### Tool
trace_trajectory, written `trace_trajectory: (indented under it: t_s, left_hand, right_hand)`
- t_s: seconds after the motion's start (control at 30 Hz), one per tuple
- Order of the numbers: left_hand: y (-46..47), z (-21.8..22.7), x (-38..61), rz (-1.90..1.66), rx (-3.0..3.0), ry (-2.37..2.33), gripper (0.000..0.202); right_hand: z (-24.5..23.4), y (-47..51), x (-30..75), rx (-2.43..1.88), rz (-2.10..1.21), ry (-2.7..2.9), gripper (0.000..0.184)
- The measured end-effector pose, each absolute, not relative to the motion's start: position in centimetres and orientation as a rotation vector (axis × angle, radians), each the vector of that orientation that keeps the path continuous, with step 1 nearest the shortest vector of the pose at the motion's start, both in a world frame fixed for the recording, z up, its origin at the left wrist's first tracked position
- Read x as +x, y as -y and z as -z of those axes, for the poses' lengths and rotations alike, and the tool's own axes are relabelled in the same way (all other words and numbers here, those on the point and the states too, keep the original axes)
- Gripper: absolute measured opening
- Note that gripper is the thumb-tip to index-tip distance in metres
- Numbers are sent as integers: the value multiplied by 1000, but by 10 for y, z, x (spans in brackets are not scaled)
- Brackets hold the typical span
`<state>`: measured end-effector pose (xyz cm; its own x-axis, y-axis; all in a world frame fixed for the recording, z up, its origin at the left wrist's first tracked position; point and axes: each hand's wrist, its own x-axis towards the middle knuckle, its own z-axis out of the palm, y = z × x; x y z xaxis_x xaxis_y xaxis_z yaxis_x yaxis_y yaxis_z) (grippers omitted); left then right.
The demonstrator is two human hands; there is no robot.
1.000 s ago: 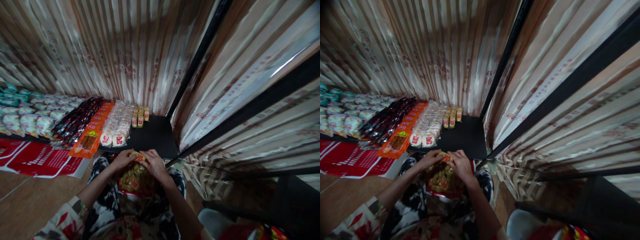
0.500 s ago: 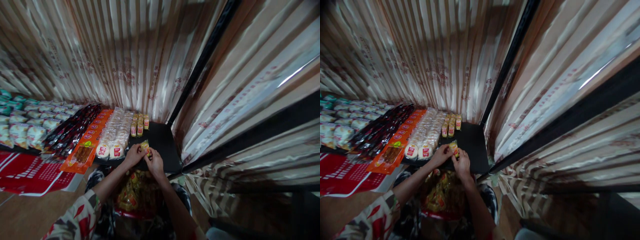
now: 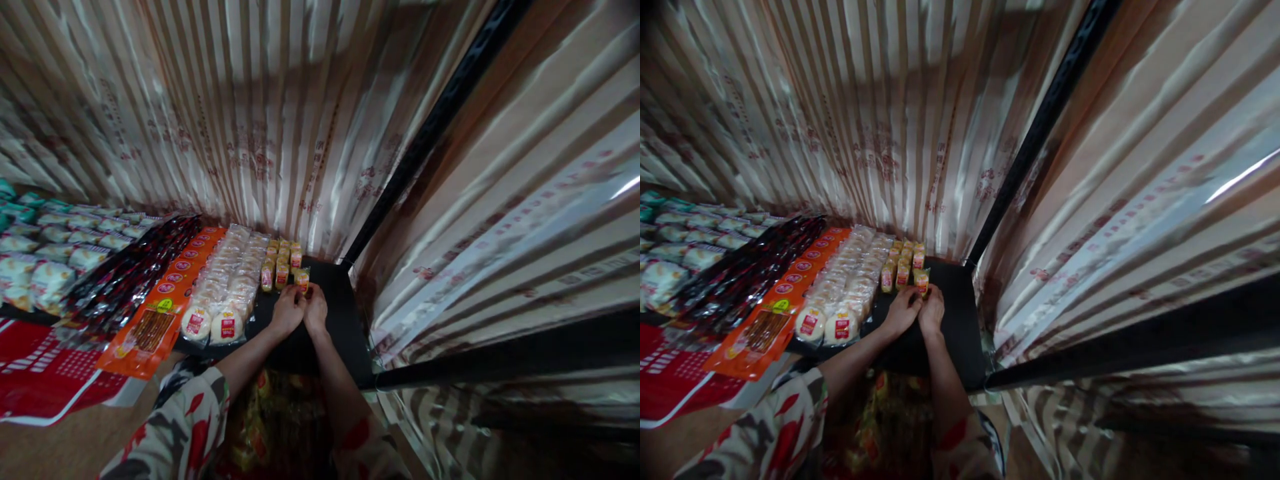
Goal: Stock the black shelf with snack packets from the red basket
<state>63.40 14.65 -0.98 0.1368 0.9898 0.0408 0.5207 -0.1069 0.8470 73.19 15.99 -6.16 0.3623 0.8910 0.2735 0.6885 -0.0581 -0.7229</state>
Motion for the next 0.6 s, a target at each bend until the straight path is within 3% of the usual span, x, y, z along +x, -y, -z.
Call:
trace_trajectory:
  t_s: [0.43,0.6]
  left_hand:
    - [-172,8,644,-799,1752,-1517,38]
    - [-169,4,639,-787,1795,-1522,38]
  right_hand:
    - [71,-201,726,-1764,-241,1372,28]
    - [77,-204,724,-1722,-280,1346,38]
